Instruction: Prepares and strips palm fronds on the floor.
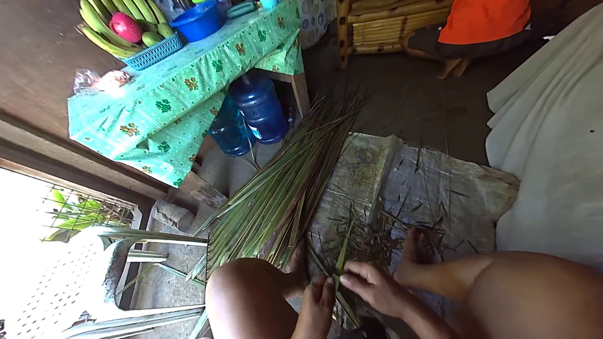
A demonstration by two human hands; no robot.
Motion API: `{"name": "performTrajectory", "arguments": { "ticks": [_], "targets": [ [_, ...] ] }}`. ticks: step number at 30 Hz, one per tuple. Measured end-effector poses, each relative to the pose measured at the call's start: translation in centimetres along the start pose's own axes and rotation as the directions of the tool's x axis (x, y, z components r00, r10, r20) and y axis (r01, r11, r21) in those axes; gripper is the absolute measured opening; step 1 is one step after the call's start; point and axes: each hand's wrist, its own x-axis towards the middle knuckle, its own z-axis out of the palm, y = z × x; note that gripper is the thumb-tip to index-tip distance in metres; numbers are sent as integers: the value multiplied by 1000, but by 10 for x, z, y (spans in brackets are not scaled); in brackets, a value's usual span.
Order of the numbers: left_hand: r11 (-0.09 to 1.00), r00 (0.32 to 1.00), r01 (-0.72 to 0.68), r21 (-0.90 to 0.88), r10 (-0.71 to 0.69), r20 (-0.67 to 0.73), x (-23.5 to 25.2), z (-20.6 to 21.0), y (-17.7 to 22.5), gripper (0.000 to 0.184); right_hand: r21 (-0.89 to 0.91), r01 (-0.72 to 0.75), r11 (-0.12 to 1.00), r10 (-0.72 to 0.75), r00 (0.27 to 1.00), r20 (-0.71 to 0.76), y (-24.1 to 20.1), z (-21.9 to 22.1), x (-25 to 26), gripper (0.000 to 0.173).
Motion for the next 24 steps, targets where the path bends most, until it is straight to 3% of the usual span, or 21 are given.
{"name": "performTrajectory", "arguments": {
  "ticks": [3, 6, 9, 13, 16, 19, 21, 24],
  "targets": [
    [999, 999, 7, -35, -9, -33, 4, -1, 5, 27, -182, 167, 969, -153, 984, 86, -2, 13, -5, 38],
    [997, 1000, 15, -74, -16, -8, 3, -2, 11, 27, -336, 250, 908, -269, 963, -11, 2, 14, -3, 41],
    [990, 998, 56, -131, -56, 8, -1, 1, 11, 27, -400, 132, 907, -210, 965, -160, 11, 0, 3, 42],
    [982, 995, 96, -163, -91, 37, -6, 2, 8, 26, -322, -37, 946, -73, 944, -323, 22, -24, 9, 42],
    [976, 992, 123, -182, -118, 41, -4, 1, 8, 29, -255, 34, 966, -81, 981, -178, 9, -17, 4, 41],
    [973, 995, 96, -210, -92, 28, 1, 1, 14, 29, -249, 172, 953, -183, 983, -21, 2, 7, 0, 40],
    [969, 996, 91, -228, -88, 23, -1, 0, 15, 29, -309, 219, 925, -239, 971, -26, 6, 13, 0, 43],
    [966, 993, 119, -228, -110, 50, -7, -2, 12, 28, -429, 143, 892, -232, 959, -163, 12, -1, 5, 44]
  ]
}}
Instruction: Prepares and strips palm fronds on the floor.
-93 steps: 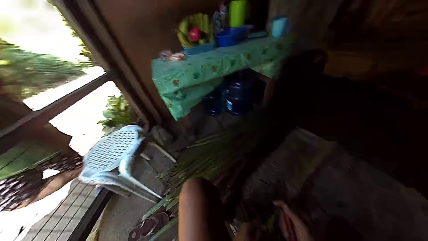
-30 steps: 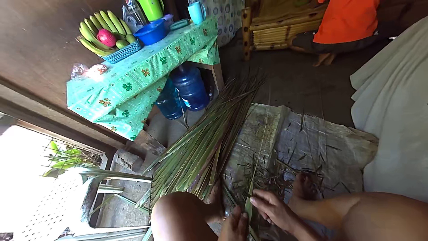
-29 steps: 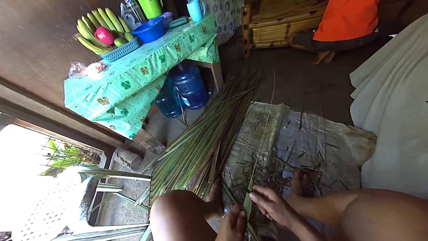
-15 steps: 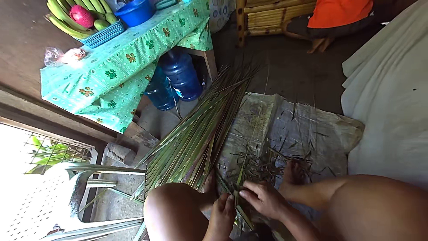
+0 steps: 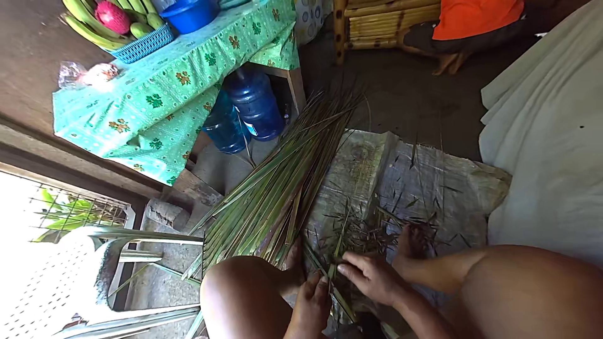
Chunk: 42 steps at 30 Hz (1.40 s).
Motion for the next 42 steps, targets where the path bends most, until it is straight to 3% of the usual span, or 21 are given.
{"name": "performTrajectory", "arguments": {
  "ticks": [4, 6, 9, 11, 13, 19, 23, 27, 29, 34, 37, 42],
  "targets": [
    [1000, 999, 5, 8, -5, 40, -5, -1, -11, 30, -23, -155, 988, 151, 979, -134, 22, -12, 8, 44],
    [1000, 999, 20, 3, -20, 42, -5, -1, -12, 30, 35, -160, 986, 163, 982, -96, 19, -15, 7, 43],
    [1000, 999, 22, 1, -22, 32, 1, -1, -6, 29, 176, -67, 982, 49, 994, 101, -8, -7, -2, 41],
    [1000, 1000, -6, -5, 6, 25, 3, -1, 0, 29, 176, 44, 983, -68, 988, 136, -16, 6, -6, 40],
    [1000, 1000, 1, -12, -1, 22, 2, -1, 3, 30, 133, 75, 988, -90, 989, 114, -14, 9, -6, 42],
    [999, 998, 39, -30, -37, 60, -8, 1, -6, 30, 14, -119, 993, 120, 993, -7, 17, -15, 7, 43],
    [999, 997, 37, -27, -35, 69, -7, -1, -5, 31, -81, -124, 989, 117, 989, -90, 17, -13, 6, 44],
    [999, 997, 32, -2, -32, 75, -13, -7, -6, 30, 2, -236, 972, 233, 959, -163, 27, -35, 12, 41],
    [1000, 998, 31, -4, -30, 52, -10, -9, -7, 31, 96, -200, 975, 209, 973, -99, 21, -34, 10, 41],
    [998, 999, 34, -58, -32, 35, 1, -2, 3, 29, 272, -31, 962, -28, 978, 208, -16, 0, -4, 38],
    [996, 998, 38, -82, -34, 48, 0, 0, 6, 30, 210, -2, 978, -43, 977, 211, -12, 2, -2, 40],
    [995, 994, 77, -62, -72, 82, -5, 1, 4, 30, 2, -55, 998, 55, 998, 18, 11, -8, 6, 43]
  ]
}}
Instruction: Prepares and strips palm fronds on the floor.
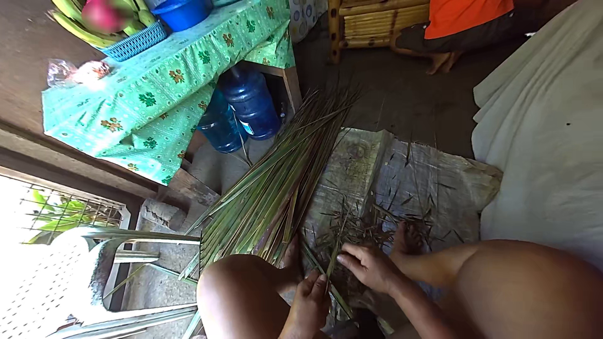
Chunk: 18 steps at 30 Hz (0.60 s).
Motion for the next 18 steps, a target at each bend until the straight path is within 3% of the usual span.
{"name": "performTrajectory", "arguments": {
  "ticks": [5, 8, 12, 15, 18],
  "targets": [
    [999, 999, 30, 9, -31, 30, -5, 0, -9, 32, 65, -127, 990, 136, 977, -164, 20, -19, 7, 40],
    [1000, 1000, 17, 9, -17, 23, 1, -2, -7, 31, 213, -91, 973, 92, 996, 6, 0, -16, 1, 39],
    [1000, 998, -25, 3, 25, -54, 13, 2, 5, 29, 286, 81, 955, -145, 967, 211, -32, 9, -15, 38],
    [1000, 997, 0, 1, 0, -81, 15, 3, 12, 28, 243, 125, 962, -179, 960, 215, -34, 15, -15, 38],
    [1000, 1000, -3, -1, 3, -6, 13, -2, 7, 26, 210, 68, 975, -100, 984, 148, -19, 10, -10, 41]
  ]
}}
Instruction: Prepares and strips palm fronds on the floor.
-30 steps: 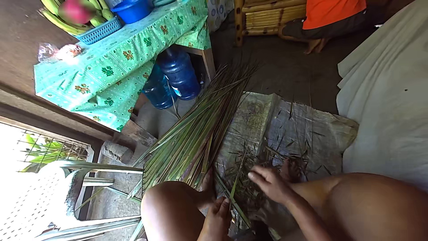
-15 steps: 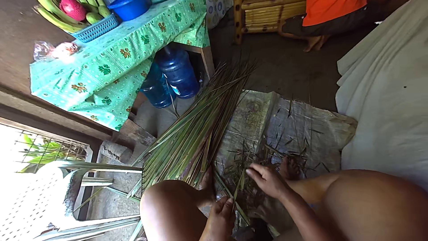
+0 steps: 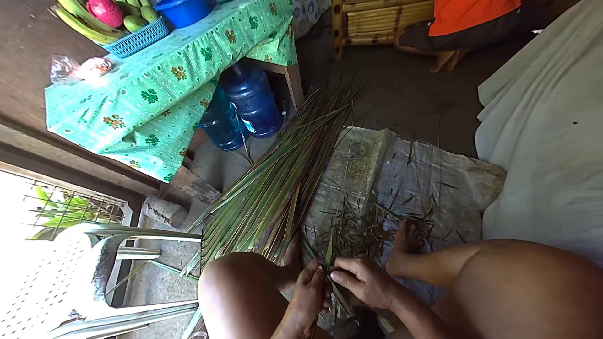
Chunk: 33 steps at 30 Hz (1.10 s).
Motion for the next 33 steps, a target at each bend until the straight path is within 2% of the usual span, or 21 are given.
{"name": "performTrajectory", "arguments": {
  "ticks": [4, 8, 10, 15, 17, 19, 21, 24, 26, 30, 31, 33],
  "targets": [
    [1000, 1000, -4, 21, 4, -3, -3, 2, -8, 26, -66, -54, 996, 52, 998, -26, 3, -7, 0, 44],
    [1000, 998, -8, 22, 9, -60, 0, 4, -6, 27, -143, 69, 987, -67, 998, 15, -11, 8, -5, 41],
    [998, 997, -25, 52, 28, -71, 1, 3, -6, 27, -208, 101, 973, -108, 994, -20, -8, 12, -4, 42],
    [998, 999, -15, 63, 17, -33, -2, 1, -10, 26, -272, -170, 947, 118, 973, -197, 7, -15, 3, 44],
    [998, 1000, -7, 58, 8, -27, -2, 1, -12, 26, -244, -202, 948, 155, 968, -199, 10, -22, 4, 45],
    [999, 999, -8, 52, 11, -42, 0, 0, -11, 27, -146, -143, 979, 129, 987, -96, 0, -17, 2, 44],
    [999, 998, -20, 47, 23, -66, 4, 1, -7, 28, -74, -38, 997, 38, 999, -3, -11, -2, -2, 41],
    [999, 996, -19, 41, 22, -87, 4, 0, -1, 27, -113, 43, 993, -43, 999, 0, -10, 14, -2, 42],
    [999, 997, -29, 38, 32, -66, 1, -1, -3, 26, -186, -6, 982, -5, 998, -57, -3, 8, 1, 44],
    [999, 1000, -10, 48, 11, -25, -5, 2, -10, 25, -207, -234, 950, 191, 960, -206, 12, -13, 8, 44],
    [999, 1000, -5, 51, 6, -13, -7, 3, -12, 25, -188, -279, 942, 237, 947, -217, 16, -19, 9, 44],
    [998, 1000, -4, 57, 4, -1, -8, 3, -13, 25, -146, -269, 952, 242, 954, -180, 17, -26, 7, 44]
  ]
}}
